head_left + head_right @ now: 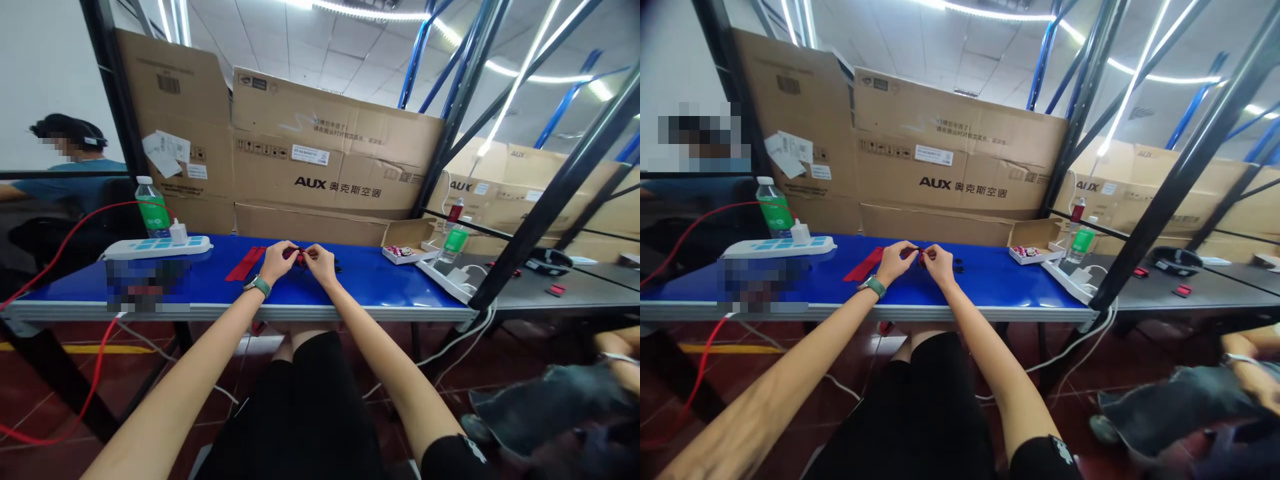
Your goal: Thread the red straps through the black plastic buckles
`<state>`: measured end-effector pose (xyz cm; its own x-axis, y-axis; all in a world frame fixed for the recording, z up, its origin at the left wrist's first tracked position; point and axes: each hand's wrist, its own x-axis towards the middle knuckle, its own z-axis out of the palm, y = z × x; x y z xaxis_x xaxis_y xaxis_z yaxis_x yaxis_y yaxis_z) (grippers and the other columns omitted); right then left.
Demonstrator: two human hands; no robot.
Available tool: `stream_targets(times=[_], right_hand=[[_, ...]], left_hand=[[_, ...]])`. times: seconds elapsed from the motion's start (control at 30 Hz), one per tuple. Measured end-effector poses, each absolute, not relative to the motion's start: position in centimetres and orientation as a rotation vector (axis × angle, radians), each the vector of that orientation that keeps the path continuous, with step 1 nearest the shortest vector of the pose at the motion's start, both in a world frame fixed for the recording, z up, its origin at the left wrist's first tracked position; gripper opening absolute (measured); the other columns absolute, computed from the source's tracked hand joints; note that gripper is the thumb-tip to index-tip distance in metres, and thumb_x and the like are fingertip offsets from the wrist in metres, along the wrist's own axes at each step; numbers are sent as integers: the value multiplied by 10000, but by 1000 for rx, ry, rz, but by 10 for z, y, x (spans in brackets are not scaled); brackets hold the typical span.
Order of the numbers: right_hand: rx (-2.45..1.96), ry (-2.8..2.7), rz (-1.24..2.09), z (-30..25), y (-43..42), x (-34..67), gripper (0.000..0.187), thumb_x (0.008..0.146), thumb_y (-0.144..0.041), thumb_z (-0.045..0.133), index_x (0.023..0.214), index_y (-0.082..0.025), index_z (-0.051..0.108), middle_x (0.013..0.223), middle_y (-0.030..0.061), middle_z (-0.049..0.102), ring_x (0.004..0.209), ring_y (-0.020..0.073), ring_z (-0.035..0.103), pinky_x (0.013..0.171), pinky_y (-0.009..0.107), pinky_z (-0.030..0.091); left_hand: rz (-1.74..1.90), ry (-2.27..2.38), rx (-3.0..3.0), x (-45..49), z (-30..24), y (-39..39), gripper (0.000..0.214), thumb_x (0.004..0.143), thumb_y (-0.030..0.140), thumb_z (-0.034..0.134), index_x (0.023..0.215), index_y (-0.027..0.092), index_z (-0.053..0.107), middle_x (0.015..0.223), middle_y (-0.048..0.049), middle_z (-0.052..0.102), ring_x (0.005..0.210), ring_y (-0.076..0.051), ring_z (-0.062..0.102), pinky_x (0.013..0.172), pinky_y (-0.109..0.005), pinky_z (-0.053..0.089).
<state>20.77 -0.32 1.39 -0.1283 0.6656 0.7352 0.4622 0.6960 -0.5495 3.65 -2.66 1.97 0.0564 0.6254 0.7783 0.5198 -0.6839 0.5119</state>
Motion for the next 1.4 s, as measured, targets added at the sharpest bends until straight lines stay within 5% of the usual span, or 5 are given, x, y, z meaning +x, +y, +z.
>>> stream_targets(times=[0.37,0.6,0.7,1.03,1.4], right_hand=[[-870,-1883,75,15,-11,211,117,895,-239,587,806,-209,657,774,36,729,729,177,680,732,265,516],[-760,-1765,764,11,4,215,339,919,-519,535,979,-215,671,893,39,731,781,194,697,718,311,568],[-622,-1756,989,9,12,217,367,823,-541,656,973,-206,671,865,40,725,776,203,696,741,334,581],[-583,-1724,1078,17,6,229,352,650,-444,834,725,-186,607,704,-11,650,660,136,607,662,261,498],[-601,-1416,1301,13,4,228,478,686,-521,837,954,-242,556,840,-2,704,740,145,674,631,236,525]], left_hand=[[1644,1152,2258,40,17,-28,99,853,238,633,883,215,724,878,-61,742,808,-217,664,815,-302,494],[1666,1250,2391,38,21,-29,163,853,167,552,871,205,709,866,-45,750,797,-202,679,784,-303,505],[1684,1242,2380,39,22,-30,165,854,174,546,850,203,708,844,-41,748,782,-199,680,762,-296,505],[1561,1033,2380,38,22,-31,191,839,171,542,858,197,731,870,-29,761,835,-199,698,797,-288,514],[1538,990,2457,38,21,-27,142,863,172,582,893,206,716,922,-44,756,868,-201,695,850,-315,525]])
